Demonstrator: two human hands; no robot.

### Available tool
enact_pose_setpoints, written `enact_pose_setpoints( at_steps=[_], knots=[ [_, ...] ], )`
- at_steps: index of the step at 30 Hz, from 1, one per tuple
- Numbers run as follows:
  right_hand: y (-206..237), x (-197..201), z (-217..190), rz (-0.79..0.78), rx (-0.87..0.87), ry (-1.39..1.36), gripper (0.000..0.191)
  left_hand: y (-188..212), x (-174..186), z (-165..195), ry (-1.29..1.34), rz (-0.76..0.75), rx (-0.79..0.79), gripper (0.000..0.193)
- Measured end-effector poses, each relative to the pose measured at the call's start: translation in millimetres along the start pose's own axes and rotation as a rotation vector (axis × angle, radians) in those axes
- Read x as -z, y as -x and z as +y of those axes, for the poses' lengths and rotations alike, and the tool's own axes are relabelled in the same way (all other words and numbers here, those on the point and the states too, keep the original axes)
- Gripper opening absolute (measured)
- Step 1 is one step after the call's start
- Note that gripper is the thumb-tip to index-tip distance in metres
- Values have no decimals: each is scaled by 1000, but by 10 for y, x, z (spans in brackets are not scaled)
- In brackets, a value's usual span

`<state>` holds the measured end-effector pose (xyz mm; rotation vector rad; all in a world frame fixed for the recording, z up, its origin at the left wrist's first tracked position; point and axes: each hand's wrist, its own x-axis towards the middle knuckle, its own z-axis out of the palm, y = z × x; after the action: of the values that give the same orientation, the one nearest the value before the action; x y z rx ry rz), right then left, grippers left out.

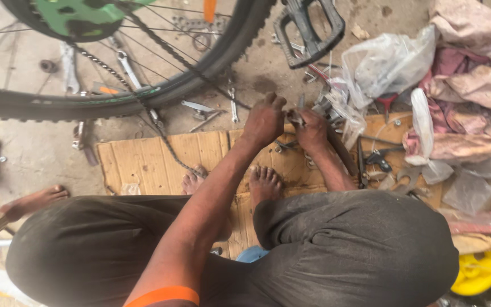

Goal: The person sits on a cardboard sheet on the floor and repairs a bicycle chain. They use pliers and a wrench to manipulate the chain links and connect the chain to the bicycle's rear wheel and crankset.

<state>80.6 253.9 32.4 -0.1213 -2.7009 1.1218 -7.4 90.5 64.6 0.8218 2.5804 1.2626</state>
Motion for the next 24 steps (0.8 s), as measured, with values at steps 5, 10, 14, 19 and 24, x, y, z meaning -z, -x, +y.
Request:
enact_pose_setpoints(
  at_steps=[5,10,14,19,24],
  knots=[
    [-53,21,74,-34,-104,57,19,-115,653,-329,-56,367,-88,14],
    [-33,184,199,-107,-562,-39,24,3,1593,-797,-89,798,164,3],
    [27,298,260,64,-315,-11,29,-15,2296,-970,-130,1216,537,38],
    [-17,442,219,107,-273,-44,29,-219,2667,-1130,164,876,769,33],
    [-123,733,201,150,-336,-122,20,-193,2817,-1298,745,998,547,32]
  ],
)
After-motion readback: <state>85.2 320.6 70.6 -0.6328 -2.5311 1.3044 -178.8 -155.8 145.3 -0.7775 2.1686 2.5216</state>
